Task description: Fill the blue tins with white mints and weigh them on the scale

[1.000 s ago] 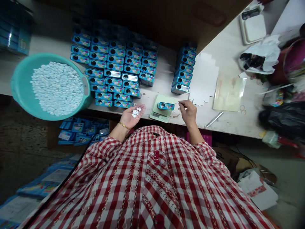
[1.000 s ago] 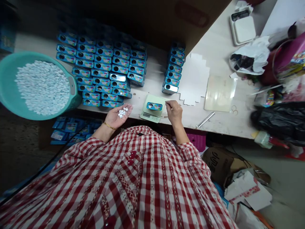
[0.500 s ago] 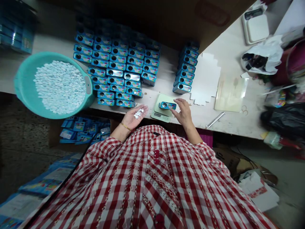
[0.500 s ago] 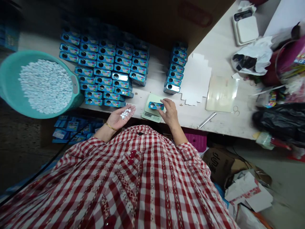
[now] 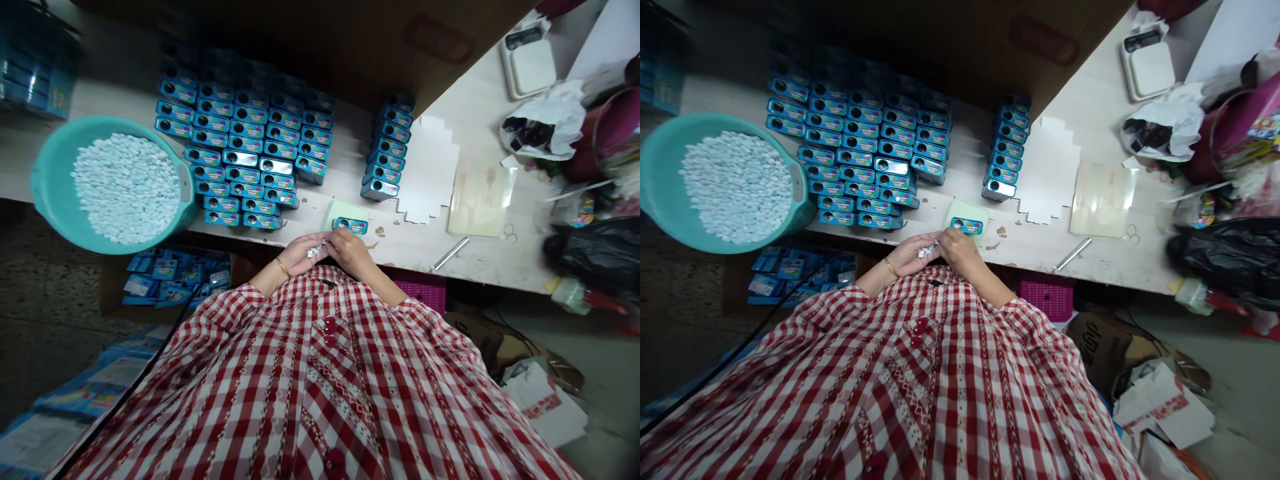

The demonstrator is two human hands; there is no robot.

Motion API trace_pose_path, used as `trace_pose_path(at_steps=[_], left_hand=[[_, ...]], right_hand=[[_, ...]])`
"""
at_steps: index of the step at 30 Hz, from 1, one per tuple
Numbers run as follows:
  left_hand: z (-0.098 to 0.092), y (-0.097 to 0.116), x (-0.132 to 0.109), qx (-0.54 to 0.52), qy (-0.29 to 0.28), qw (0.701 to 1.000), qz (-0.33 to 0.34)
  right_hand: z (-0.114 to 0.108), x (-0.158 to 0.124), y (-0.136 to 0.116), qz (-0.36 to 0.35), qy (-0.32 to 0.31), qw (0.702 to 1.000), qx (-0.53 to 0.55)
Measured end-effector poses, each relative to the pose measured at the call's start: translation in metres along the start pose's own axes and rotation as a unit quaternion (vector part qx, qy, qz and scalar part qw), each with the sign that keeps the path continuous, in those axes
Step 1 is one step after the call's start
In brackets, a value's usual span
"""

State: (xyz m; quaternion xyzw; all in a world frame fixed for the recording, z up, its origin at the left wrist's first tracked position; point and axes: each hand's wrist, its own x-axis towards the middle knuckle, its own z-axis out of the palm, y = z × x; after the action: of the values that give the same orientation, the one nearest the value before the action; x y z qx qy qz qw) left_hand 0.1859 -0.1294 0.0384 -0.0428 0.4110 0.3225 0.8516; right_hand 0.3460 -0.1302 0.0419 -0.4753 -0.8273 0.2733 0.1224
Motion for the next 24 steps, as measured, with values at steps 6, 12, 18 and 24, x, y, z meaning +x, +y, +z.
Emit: trace_pose_path(at_steps=[6, 12, 18, 24], left_hand=[[0.011, 0.004, 0.011, -0.009, 0.019, 1.0, 0.01], [0.021, 0.006, 0.012, 0.041, 0.075, 0.996, 0.031], [0.008, 0.02, -0.007, -0.037, 0.085, 0.994, 0.059], [-0.001, 0.038, -0.014, -0.111, 0.161, 0.977, 0.082]], right_hand=[[-0.011, 0.0, 0.024, 0.043, 0.096, 0.993, 0.06], [-0.016, 0.0, 0.042, 0.078, 0.141, 0.985, 0.063], [-0.029, -0.023, 0.059, 0.138, 0.224, 0.963, 0.059], [-0.03, -0.032, 0.074, 0.124, 0.198, 0.972, 0.035]])
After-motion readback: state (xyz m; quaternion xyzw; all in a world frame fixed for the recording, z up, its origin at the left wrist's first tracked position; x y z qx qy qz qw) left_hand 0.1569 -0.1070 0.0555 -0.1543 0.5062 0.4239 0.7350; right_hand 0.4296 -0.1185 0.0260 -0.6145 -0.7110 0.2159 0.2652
